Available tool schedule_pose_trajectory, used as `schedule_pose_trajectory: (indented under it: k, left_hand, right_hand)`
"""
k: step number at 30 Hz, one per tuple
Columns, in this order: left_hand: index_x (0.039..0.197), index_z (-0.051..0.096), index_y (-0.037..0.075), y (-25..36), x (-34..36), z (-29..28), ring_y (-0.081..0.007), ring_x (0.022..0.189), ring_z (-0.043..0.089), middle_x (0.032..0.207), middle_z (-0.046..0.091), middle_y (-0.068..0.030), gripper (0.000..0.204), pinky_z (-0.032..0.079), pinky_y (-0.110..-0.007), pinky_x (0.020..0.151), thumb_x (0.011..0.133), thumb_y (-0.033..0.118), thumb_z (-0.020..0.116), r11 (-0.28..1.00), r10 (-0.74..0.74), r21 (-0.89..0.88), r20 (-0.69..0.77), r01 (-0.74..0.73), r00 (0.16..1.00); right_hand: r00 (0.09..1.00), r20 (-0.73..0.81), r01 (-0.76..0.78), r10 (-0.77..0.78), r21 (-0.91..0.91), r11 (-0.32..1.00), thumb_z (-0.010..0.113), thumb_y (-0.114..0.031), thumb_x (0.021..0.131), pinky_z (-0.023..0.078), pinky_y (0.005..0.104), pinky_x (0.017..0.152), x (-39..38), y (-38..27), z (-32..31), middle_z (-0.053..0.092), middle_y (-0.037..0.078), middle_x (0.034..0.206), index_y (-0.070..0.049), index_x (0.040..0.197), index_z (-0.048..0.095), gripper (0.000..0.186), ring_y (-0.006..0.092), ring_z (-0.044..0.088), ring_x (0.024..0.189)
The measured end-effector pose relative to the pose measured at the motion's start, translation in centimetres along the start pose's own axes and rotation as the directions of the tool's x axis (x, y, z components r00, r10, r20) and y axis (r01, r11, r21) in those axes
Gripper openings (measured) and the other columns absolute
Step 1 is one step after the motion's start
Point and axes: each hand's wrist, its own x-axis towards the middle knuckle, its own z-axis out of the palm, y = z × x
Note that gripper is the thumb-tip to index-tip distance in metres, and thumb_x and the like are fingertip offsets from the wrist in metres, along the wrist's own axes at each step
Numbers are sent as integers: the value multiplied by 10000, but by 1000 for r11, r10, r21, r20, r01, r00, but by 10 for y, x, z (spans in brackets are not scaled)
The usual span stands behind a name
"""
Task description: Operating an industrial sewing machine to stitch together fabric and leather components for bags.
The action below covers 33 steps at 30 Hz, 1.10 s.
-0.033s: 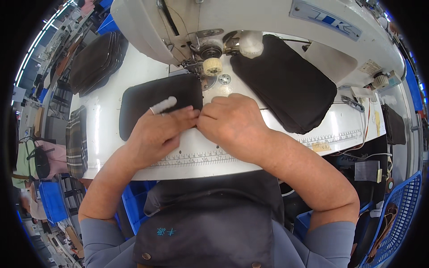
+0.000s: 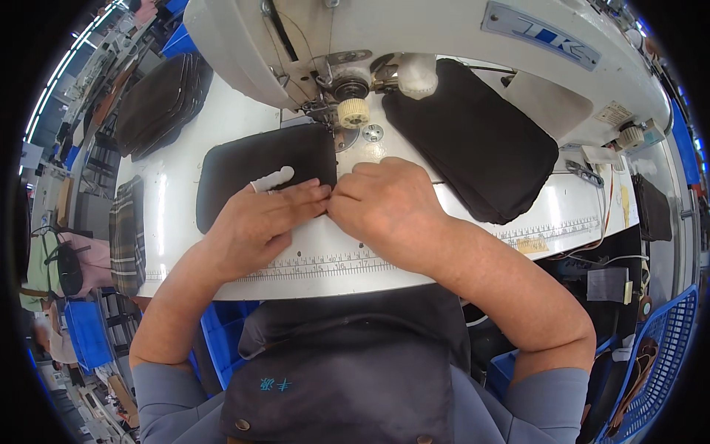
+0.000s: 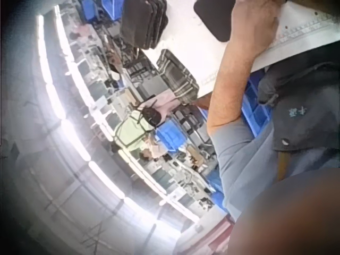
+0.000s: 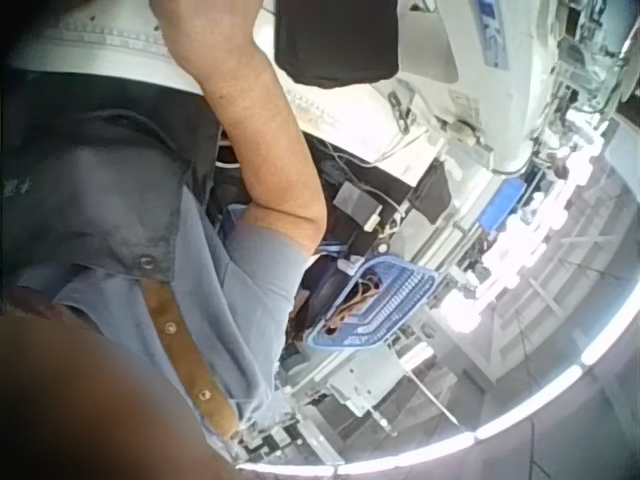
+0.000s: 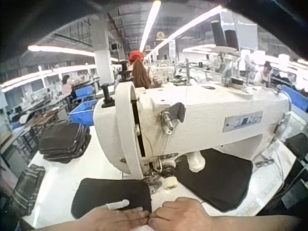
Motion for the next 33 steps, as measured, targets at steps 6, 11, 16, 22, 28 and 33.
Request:
schedule_pose_trajectory:
  k: [6,11,16,22,28,33]
  left_hand:
    - [1370,693,122,-12,-3,-3,-171,1413,566,1450,663,-30,560,429,-388,1139,849,-50,580,989,72,113,184,-94,980]
    - [1371,701,134,-29,8,-2,-157,1414,565,1451,664,-35,565,447,-388,1096,859,-58,557,994,40,91,189,-58,981]
    - [1342,726,128,-42,22,-1,-167,1401,577,1422,682,-47,575,493,-375,1017,835,-87,560,992,17,119,153,-36,988]
    - [1319,741,120,-63,35,11,-196,1330,634,1349,720,-69,548,529,-368,968,834,-83,588,987,50,151,39,-56,998]
    - [1289,729,24,-39,43,16,-258,1217,692,1309,721,-160,448,553,-407,975,873,-5,566,951,-49,306,-1,47,999]
    - [1215,722,-78,8,58,6,-303,1078,729,1268,725,-210,425,557,-438,930,899,159,566,881,-206,441,31,172,978]
  right_hand:
    - [998,44,-41,38,71,997,805,-91,767,535,345,657,2,3,-6,748,14,930,-82,905,766,144,203,702,792]
    - [998,32,-54,53,38,998,783,-72,777,557,361,691,11,13,-5,742,40,1001,-65,953,766,177,231,718,834]
    - [996,20,-85,86,-6,996,773,-81,804,566,387,705,15,22,1,710,57,1047,-55,1003,770,200,247,715,836]
    - [981,1,-191,192,-84,978,750,-121,874,557,397,680,11,23,9,646,57,1093,-74,1151,747,281,238,687,786]
    - [976,20,-211,215,-121,970,728,-188,920,536,409,686,8,24,12,608,62,1109,-91,1245,706,340,259,656,771]
    - [973,-23,-232,231,-57,971,758,-177,857,540,439,730,7,25,12,649,113,992,-69,1147,735,311,318,656,880]
